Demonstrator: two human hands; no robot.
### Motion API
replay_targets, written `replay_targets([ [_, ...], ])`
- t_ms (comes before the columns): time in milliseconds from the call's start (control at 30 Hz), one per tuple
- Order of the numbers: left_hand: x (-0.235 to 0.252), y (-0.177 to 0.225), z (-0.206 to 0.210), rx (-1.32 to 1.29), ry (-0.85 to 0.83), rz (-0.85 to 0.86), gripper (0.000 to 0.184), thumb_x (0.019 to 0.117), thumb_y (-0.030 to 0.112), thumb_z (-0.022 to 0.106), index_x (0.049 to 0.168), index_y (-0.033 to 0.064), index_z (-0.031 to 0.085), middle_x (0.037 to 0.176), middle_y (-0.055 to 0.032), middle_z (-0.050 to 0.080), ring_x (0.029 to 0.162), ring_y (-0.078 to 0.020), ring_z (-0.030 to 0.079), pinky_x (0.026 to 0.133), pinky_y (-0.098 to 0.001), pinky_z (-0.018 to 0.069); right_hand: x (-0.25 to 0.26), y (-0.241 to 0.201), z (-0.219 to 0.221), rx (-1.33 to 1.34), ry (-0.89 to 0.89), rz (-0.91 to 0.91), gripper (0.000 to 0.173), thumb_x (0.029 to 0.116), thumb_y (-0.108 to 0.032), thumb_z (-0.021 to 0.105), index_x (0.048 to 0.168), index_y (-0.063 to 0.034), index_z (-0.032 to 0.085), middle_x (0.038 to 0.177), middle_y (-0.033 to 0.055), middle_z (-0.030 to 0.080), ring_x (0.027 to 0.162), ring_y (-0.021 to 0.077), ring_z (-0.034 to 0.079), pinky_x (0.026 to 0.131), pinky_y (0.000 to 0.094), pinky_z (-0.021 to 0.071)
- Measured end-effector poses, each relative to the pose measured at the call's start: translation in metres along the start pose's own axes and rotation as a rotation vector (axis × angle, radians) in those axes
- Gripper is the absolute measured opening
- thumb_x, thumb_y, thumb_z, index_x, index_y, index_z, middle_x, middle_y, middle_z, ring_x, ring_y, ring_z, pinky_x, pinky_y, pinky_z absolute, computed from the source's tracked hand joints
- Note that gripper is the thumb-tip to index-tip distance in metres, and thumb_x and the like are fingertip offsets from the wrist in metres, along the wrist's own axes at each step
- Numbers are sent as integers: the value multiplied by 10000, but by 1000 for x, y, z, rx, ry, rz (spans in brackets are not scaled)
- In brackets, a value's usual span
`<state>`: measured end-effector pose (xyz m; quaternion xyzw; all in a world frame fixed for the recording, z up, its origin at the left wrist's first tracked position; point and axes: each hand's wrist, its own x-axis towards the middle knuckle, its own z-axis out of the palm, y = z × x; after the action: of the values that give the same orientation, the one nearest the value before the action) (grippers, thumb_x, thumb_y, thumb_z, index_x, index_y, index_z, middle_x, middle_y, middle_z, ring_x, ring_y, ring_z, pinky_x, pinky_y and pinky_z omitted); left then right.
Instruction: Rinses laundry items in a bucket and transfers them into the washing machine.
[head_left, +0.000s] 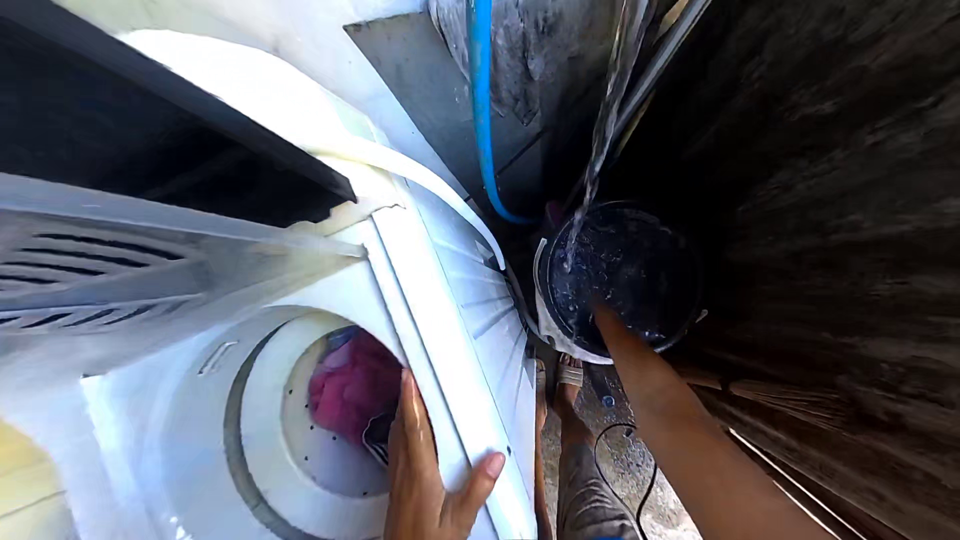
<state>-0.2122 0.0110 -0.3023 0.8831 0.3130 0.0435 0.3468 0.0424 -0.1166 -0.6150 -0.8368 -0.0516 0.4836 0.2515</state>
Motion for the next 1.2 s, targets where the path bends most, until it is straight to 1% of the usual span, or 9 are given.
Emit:
replay_targets([
  [200, -1, 10, 0, 281, 173, 32, 1139, 868, 836, 458, 1632, 25, 222, 1671, -289, 182, 1547, -483, 168, 1157, -795, 118, -83, -66, -95, -174, 82, -165, 494, 1039, -301, 603, 1418, 12, 568, 1460, 329, 493, 1343, 472, 513, 1111, 626, 419],
  [400, 32, 103, 27, -297, 95, 274, 764, 1007, 363, 627, 1575, -36, 309, 1651, -264, 259, 1541, -348, 279, 1243, -486, 313, -251, -148, -210, -315, 230, -481, 400, 975, -265, 701, 1260, 14, 674, 1317, 300, 585, 1193, 445, 610, 1012, 642, 489],
  [500, 77, 147, 56, -895, -259, -177, 852, 1030, 613, 453, 1668, 220, 48, 1710, -158, 144, 1525, -360, 280, 1141, -627, 366, -336, -182, -256, -337, 314, -621, 365, 978, -282, 699, 1212, -2, 688, 1247, 271, 613, 1086, 401, 660, 948, 614, 532],
  [600, 114, 188, 53, -1321, -450, -382, 983, 869, 910, 86, 1653, 317, 84, 1669, -192, 249, 1425, -498, 381, 972, -773, 419, -387, -196, -283, -146, 377, -739, 408, 983, -381, 687, 1174, -20, 693, 1217, 195, 637, 1020, 290, 705, 879, 510, 609],
  [733, 143, 208, 59, -1620, -315, -130, 972, 854, 919, 67, 1490, 301, 462, 1431, -63, 577, 1258, -286, 570, 952, -583, 517, -329, -190, -259, 259, 382, -761, 549, 967, -577, 610, 1200, -88, 698, 1194, 134, 677, 1070, 233, 670, 893, 505, 574],
  [833, 147, 206, 59, -1413, -77, -83, 549, 1094, 556, 219, 1410, 207, 502, 1307, -4, 613, 1152, -115, 592, 941, -345, 518, -290, -190, -209, 140, 544, -797, 547, 969, -596, 601, 1150, -92, 708, 1176, 179, 670, 1070, 315, 661, 890, 583, 543],
  [933, 144, 197, 51, -1109, -32, -140, 401, 1128, 215, 339, 1496, 105, 451, 1469, -71, 523, 1329, -146, 493, 1120, -356, 404, -295, -202, -178, -47, 657, -768, 559, 969, -595, 602, 1162, -86, 728, 1173, 215, 667, 1014, 404, 663, 785, 652, 510],
  [1067, 178, 195, 76, -1399, 122, -390, 451, 1101, 402, 412, 1268, 36, 616, 1148, -120, 662, 1014, -180, 628, 883, -371, 532, -266, -204, -177, -50, 715, -671, 599, 984, -657, 520, 962, -87, 704, 848, 195, 680, 790, 410, 664, 643, 650, 481],
  [1200, 185, 208, 78, -1516, 111, -575, 489, 1078, 404, 464, 1387, 33, 542, 1294, -174, 620, 1148, -268, 603, 961, -474, 517, -241, -210, -189, 45, 701, -586, 407, 980, -422, 593, 983, -43, 742, 911, 201, 725, 898, 396, 697, 795, 681, 502],
])
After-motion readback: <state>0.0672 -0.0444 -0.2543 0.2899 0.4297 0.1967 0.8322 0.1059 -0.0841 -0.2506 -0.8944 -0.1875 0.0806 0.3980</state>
